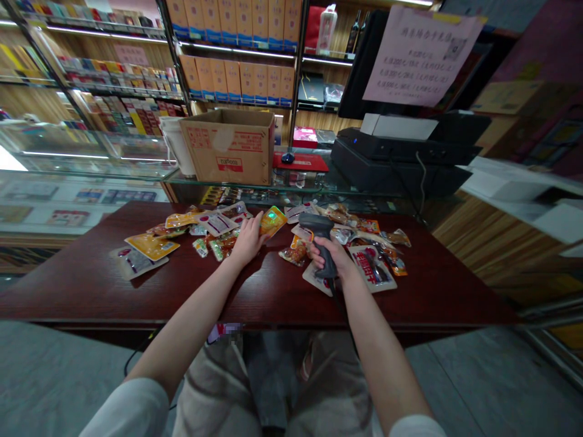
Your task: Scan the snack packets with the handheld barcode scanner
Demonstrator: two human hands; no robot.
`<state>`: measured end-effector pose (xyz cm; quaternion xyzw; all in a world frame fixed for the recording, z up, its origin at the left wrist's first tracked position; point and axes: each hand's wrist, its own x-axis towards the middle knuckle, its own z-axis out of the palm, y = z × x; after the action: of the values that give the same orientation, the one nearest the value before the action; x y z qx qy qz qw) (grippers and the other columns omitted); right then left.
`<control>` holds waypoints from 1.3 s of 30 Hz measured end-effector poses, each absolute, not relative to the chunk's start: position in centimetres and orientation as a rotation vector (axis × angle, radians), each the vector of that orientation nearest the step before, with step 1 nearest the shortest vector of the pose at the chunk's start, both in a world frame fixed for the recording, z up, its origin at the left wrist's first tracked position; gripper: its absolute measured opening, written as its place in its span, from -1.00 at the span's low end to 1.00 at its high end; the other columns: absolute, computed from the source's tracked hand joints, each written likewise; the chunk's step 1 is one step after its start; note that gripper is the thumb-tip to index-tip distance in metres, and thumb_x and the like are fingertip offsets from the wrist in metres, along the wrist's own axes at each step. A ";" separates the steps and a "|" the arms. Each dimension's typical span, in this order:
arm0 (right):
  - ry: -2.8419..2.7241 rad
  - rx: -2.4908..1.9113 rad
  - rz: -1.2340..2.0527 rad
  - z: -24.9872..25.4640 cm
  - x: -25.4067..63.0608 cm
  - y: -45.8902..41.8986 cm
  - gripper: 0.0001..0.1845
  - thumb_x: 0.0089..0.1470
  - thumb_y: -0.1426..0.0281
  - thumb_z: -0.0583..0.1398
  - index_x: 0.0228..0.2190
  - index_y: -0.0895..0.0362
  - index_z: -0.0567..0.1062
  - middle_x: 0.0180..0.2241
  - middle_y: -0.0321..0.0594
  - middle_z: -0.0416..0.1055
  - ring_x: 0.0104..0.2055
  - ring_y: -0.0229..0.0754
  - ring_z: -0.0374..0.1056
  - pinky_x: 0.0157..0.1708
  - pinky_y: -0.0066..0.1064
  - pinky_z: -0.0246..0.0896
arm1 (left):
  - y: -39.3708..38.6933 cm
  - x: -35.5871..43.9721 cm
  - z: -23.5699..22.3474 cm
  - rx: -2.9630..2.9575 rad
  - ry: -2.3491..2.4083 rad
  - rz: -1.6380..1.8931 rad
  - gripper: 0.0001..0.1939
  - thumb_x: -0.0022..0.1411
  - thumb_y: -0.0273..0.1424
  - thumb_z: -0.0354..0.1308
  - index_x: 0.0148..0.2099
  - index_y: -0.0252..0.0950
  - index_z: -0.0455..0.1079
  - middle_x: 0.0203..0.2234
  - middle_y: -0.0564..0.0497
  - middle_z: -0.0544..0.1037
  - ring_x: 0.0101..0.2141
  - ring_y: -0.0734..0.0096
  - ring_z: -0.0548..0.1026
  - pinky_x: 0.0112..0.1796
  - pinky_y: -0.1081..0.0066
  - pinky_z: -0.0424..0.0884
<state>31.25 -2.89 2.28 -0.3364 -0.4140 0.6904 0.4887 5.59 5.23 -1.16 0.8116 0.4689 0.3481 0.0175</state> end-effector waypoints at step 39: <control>-0.669 -0.779 1.345 2.0 34.9 -1.7 -0.62 -0.11 0.22 0.35 -0.30 0.12 0.39 -0.65 -0.50 0.23 -0.73 -0.42 0.10 -0.77 -0.56 0.05 | 9.2 9.9 1.7 2.035 1.612 0.726 -0.56 0.30 -0.24 0.07 0.15 -0.34 0.32 -0.09 -0.19 0.59 -0.09 0.16 0.57 -0.03 0.28 0.42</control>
<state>34.91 -1.66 1.99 -0.3448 -0.2958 0.5950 0.6630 9.92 9.22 1.75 0.7362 0.5833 0.2625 0.2211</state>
